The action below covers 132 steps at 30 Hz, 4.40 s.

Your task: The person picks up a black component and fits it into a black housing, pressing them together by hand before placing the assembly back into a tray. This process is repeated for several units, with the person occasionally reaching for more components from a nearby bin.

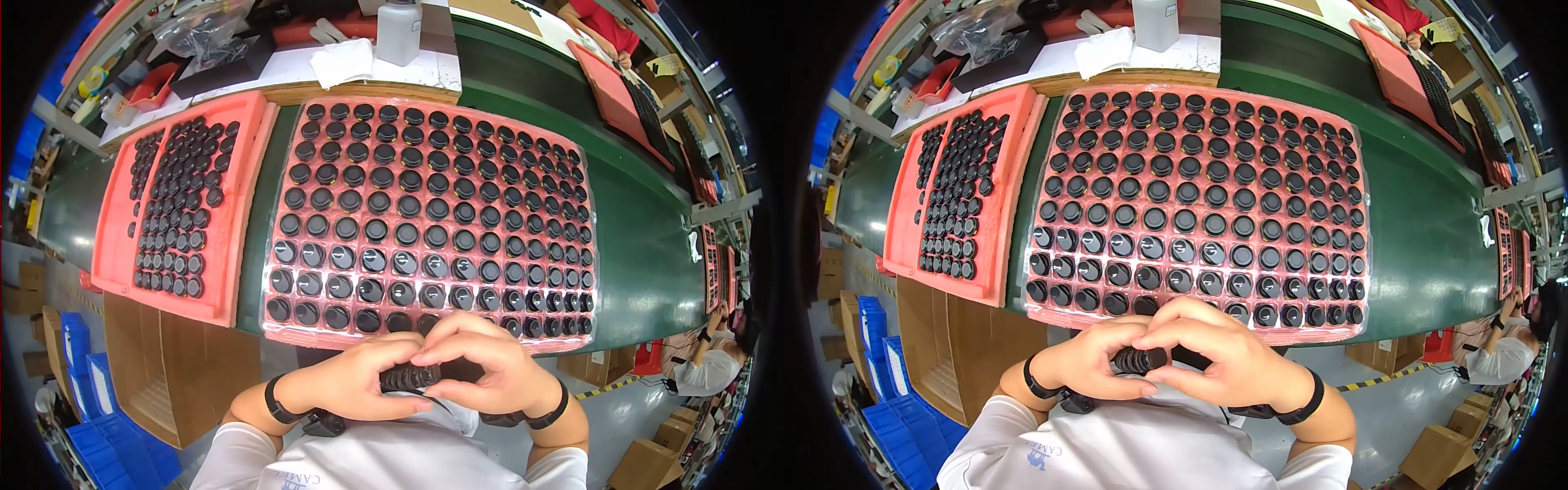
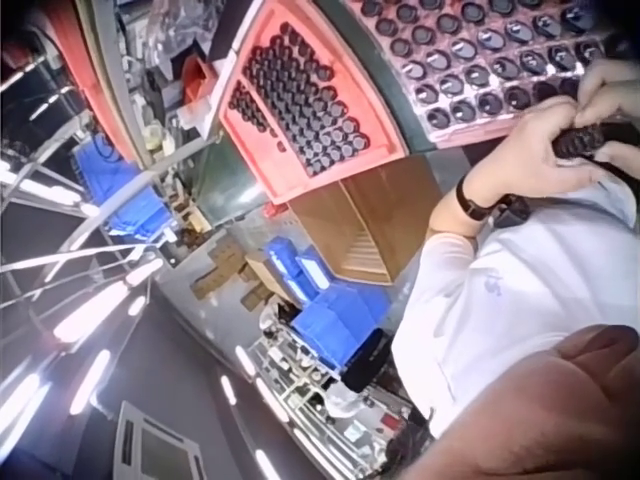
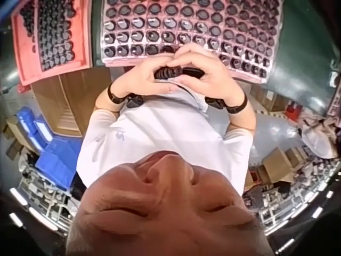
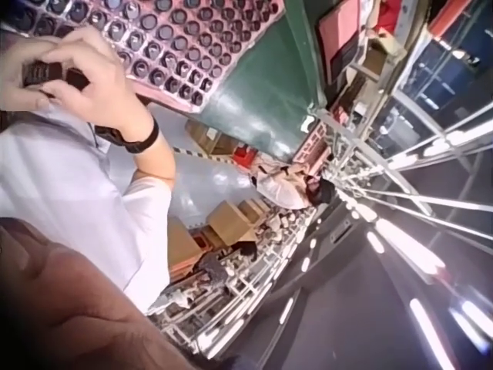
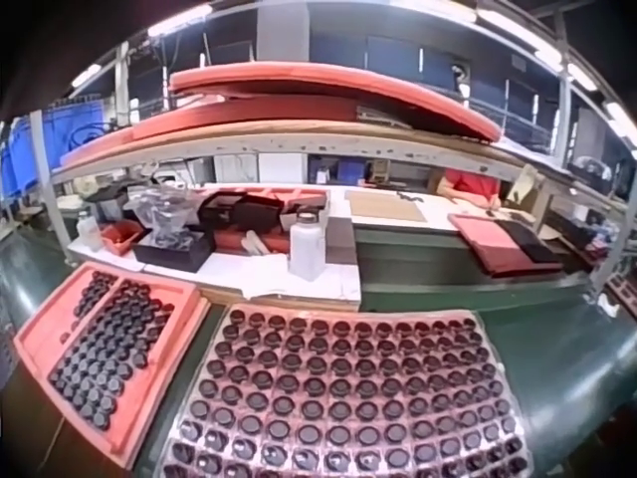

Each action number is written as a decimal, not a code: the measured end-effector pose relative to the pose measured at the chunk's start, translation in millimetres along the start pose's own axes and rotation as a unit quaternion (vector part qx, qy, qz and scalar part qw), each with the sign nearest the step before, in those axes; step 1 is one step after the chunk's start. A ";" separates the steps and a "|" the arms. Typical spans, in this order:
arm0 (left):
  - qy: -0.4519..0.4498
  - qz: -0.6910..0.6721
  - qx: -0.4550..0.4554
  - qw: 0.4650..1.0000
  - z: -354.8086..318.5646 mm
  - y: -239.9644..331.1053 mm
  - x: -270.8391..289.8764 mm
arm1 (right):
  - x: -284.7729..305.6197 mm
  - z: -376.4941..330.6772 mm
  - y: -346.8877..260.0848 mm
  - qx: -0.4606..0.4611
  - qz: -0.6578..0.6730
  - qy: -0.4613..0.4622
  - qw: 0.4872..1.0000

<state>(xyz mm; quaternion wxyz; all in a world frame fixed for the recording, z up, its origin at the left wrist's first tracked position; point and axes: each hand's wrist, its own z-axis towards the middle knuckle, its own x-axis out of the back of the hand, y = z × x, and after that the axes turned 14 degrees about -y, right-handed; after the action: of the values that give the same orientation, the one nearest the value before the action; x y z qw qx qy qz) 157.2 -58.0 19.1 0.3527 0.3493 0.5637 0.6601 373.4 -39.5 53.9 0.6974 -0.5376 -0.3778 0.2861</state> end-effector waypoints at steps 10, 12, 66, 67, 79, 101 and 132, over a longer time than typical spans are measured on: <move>-0.022 -0.009 0.041 0.999 6.6 3.0 -7.4 | 2.5 -16.6 -0.6 -0.045 0.066 -0.004 0.997; -0.034 -0.011 0.086 0.996 3.7 3.7 -3.0 | 15.4 -18.6 -6.6 -0.113 0.069 0.032 0.991; 0.217 -0.180 0.008 0.959 4.1 2.5 -4.0 | -28.6 -4.8 33.6 0.034 0.442 0.202 0.873; 0.220 -0.176 0.001 0.960 3.8 1.7 -4.4 | -29.0 -4.5 33.3 0.031 0.438 0.204 0.875; 0.248 0.030 -0.051 0.967 2.7 0.8 -2.8 | -34.9 1.1 28.3 0.085 0.086 0.281 0.952; 0.248 0.085 -0.077 0.962 1.0 1.7 -1.9 | -33.7 20.4 29.7 0.099 0.262 0.257 0.925; 0.090 0.329 -0.168 0.925 13.7 0.2 -1.7 | -38.5 26.9 36.2 0.221 0.212 0.250 0.919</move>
<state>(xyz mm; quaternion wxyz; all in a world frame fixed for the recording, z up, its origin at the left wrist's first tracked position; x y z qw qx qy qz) 169.8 -52.6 20.8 0.1171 0.3900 0.3275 0.8526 329.9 -46.8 14.1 0.7931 -0.4913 0.0043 0.3601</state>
